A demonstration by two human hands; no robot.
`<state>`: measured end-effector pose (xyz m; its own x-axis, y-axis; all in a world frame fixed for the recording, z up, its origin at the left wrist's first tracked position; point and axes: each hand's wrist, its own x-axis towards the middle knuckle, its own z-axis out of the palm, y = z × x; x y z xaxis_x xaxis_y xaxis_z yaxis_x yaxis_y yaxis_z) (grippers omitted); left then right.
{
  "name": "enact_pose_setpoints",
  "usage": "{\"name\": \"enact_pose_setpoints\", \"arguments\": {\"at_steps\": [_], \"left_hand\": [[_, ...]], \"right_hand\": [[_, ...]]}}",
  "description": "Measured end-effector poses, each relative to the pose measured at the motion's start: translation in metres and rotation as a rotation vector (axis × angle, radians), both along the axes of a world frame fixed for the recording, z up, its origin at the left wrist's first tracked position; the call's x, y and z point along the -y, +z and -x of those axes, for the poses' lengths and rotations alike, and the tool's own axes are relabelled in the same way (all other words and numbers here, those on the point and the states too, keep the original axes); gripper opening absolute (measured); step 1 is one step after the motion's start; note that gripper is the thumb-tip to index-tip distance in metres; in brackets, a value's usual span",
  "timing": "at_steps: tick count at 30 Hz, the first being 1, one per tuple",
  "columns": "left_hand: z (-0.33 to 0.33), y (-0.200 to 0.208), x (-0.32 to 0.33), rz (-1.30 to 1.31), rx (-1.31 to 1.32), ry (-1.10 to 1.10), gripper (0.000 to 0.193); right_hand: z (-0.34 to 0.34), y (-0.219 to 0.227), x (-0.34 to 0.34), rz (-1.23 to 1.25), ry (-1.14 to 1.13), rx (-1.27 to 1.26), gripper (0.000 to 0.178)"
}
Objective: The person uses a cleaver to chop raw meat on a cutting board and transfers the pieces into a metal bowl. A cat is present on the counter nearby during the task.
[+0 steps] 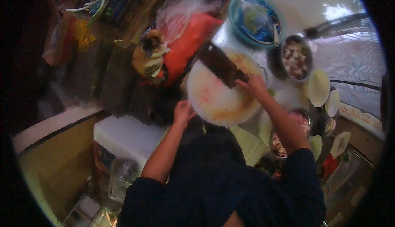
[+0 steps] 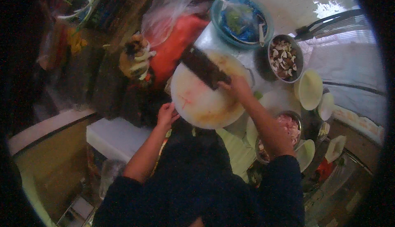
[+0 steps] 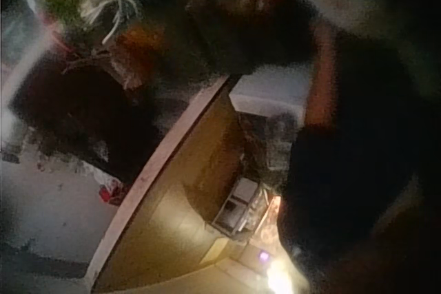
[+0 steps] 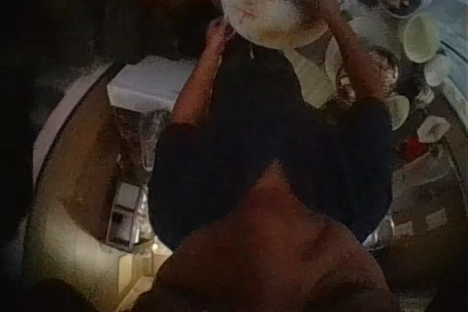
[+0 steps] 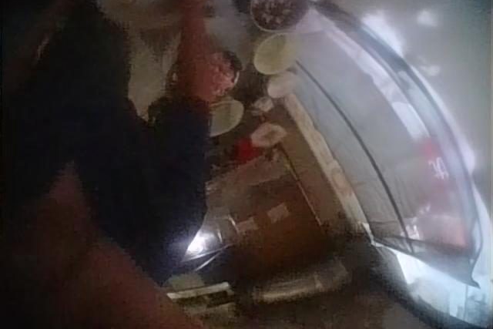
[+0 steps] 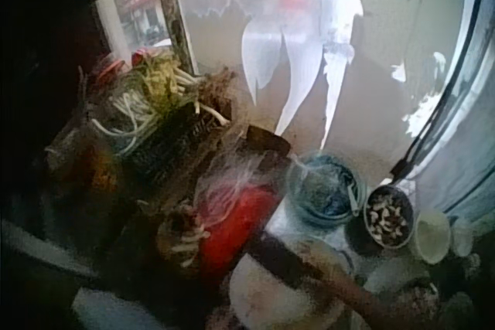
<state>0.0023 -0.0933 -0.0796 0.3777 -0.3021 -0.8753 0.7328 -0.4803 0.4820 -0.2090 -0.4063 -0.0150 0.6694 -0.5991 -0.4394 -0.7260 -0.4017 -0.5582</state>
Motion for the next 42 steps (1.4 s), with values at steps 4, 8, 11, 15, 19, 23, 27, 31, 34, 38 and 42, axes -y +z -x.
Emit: {"name": "enact_pose_setpoints", "arguments": {"at_steps": [4,8,11,15,19,23,27,31,34,38,42], "left_hand": [[0.002,0.004,0.005,0.014,-0.021,0.019,0.035],[0.002,0.004,0.006,-0.005,-0.02,-0.008,0.036],[0.002,-0.001,0.001,0.019,-0.022,-0.007,0.036],[0.001,-0.004,-0.001,0.016,-0.003,0.011,0.036],[0.001,-0.001,0.004,-0.002,-0.01,-0.016,0.036],[-0.002,0.004,0.007,0.029,-0.027,0.002,0.035],[-0.007,-0.001,0.0,0.077,-0.04,-0.033,0.033],[-0.008,-0.007,-0.004,0.117,-0.057,-0.06,0.032],[-0.009,-0.008,-0.003,0.148,-0.096,-0.04,0.034],[-0.013,-0.011,-0.003,0.155,-0.107,-0.081,0.034],[-0.012,-0.025,-0.003,0.198,-0.148,-0.064,0.033]], "right_hand": [[0.016,0.025,-0.023,-0.068,0.243,-0.168,0.055],[0.006,0.023,-0.004,0.109,0.216,-0.046,0.058],[-0.014,0.002,0.011,0.083,0.086,0.022,0.059],[-0.015,-0.006,-0.008,0.154,0.308,-0.011,0.059],[0.02,0.012,-0.029,0.041,0.341,-0.056,0.058],[0.054,0.011,-0.046,0.067,-0.173,0.099,0.052],[0.067,0.001,-0.079,0.063,-0.585,0.132,0.05],[0.062,0.013,-0.146,0.017,-0.45,0.116,0.055],[0.06,0.019,-0.171,-0.009,-0.369,-0.088,0.058],[0.083,0.015,-0.184,0.058,-0.536,-0.008,0.053],[0.122,0.014,-0.201,0.014,-0.995,0.077,0.047]]}}
